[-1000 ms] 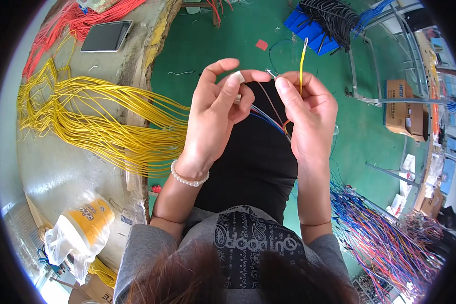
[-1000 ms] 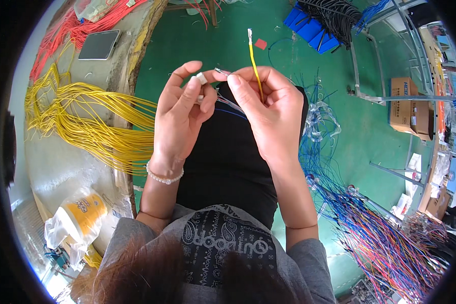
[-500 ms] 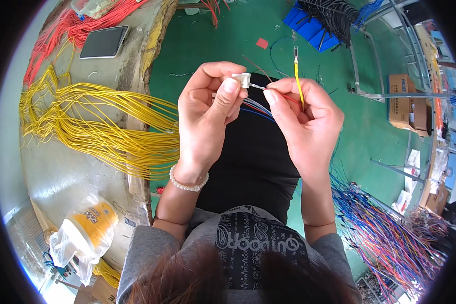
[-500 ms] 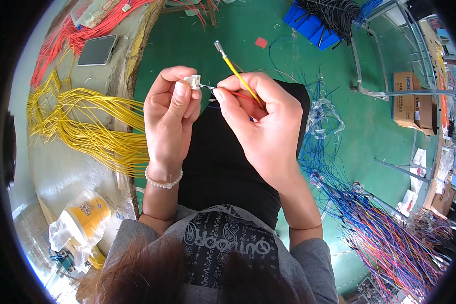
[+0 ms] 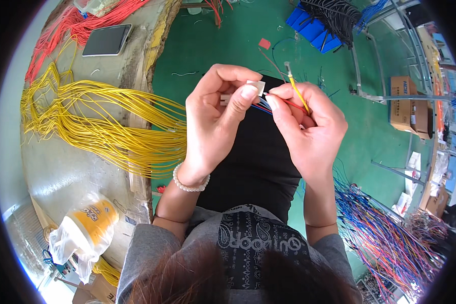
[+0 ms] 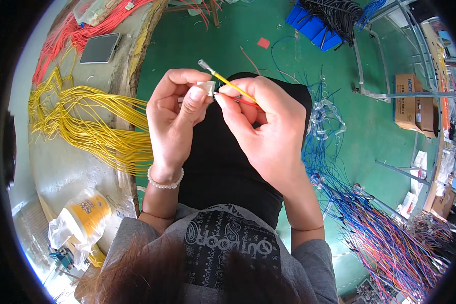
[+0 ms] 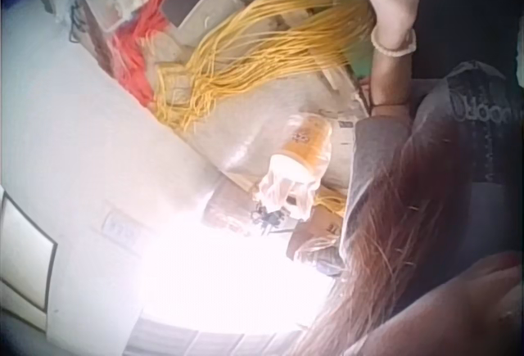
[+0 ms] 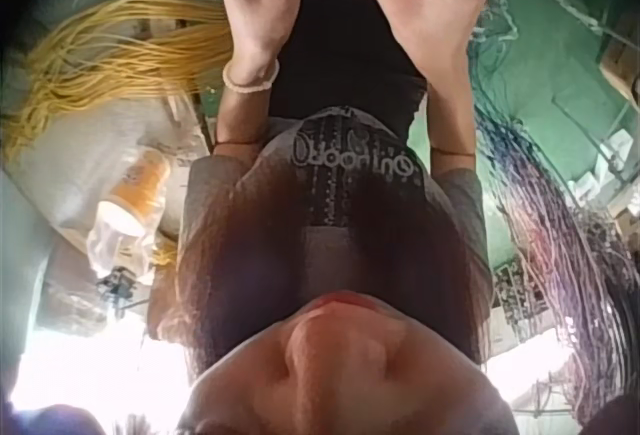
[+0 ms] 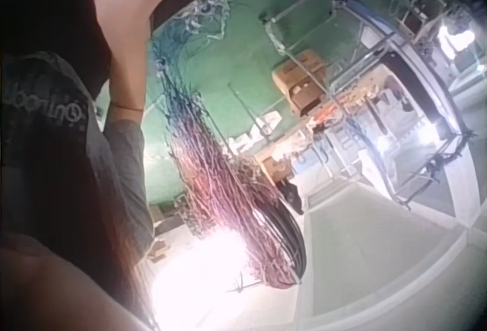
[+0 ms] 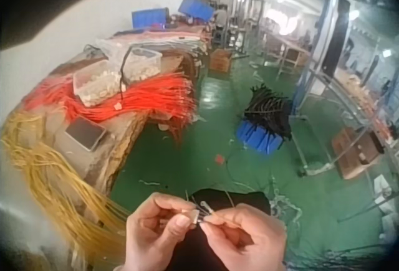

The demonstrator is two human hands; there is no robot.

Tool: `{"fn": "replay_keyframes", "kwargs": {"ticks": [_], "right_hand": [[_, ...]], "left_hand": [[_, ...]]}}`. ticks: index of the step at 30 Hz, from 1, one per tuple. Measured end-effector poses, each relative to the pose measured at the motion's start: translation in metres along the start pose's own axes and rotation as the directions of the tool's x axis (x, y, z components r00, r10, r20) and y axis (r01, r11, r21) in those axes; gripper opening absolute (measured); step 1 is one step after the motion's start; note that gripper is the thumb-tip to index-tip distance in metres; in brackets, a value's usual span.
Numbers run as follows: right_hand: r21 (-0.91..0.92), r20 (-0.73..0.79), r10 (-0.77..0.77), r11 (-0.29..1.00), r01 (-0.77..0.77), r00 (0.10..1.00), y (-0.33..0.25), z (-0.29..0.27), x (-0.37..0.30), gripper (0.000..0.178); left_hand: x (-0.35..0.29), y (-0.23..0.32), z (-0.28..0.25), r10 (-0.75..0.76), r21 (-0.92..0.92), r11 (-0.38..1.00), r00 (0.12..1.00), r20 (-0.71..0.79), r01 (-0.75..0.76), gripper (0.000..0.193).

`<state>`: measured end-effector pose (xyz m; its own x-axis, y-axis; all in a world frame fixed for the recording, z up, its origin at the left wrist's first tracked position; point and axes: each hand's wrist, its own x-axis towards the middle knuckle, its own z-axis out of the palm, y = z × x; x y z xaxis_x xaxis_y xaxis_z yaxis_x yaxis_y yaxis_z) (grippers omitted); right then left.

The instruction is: Manual assembly of multi-colored wire harnesses by inserting wires into connectors.

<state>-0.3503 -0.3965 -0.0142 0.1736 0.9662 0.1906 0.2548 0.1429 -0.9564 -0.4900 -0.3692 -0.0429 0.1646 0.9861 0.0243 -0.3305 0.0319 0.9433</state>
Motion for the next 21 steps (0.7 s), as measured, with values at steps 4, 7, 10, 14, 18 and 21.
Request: {"fn": "replay_keyframes", "kwargs": {"ticks": [4, 7, 10, 14, 18, 21], "right_hand": [[0.095, 0.036, 0.005, 0.995, -0.008, 0.999, 0.008, 0.005, 0.0, 0.005], [0.04, 0.1, -0.014, 0.999, 0.01, 0.995, 0.014, 0.003, 0.003, 0.007], [0.132, 0.108, 0.031, 0.99, -0.045, 0.994, 0.016, -0.002, 0.005, 0.014], [-0.066, 0.072, -0.149, 0.986, 0.154, 0.986, 0.02, 0.0, 0.008, 0.023], [-0.105, 0.102, -0.109, 0.987, 0.12, 0.989, 0.017, 0.001, 0.003, 0.021], [-0.17, 0.109, -0.143, 0.972, 0.16, 0.984, 0.012, 0.002, 0.001, 0.018]], "left_hand": [[-0.003, -0.002, 0.005, 0.037, 0.032, 0.999, 0.999, -0.014, -0.037, 0.015], [-0.002, -0.001, 0.004, 0.012, -0.054, 0.998, 1.0, -0.018, -0.013, 0.014], [0.003, 0.0, -0.002, 0.024, 0.035, 0.999, 0.994, -0.106, -0.02, 0.011], [0.008, 0.003, -0.008, 0.154, 0.24, 0.962, 0.985, -0.079, -0.132, 0.01], [0.008, 0.009, -0.008, 0.184, 0.272, 0.948, 0.982, -0.046, -0.165, 0.012], [0.009, 0.015, -0.008, 0.209, 0.28, 0.942, 0.976, -0.065, -0.184, 0.013]]}}
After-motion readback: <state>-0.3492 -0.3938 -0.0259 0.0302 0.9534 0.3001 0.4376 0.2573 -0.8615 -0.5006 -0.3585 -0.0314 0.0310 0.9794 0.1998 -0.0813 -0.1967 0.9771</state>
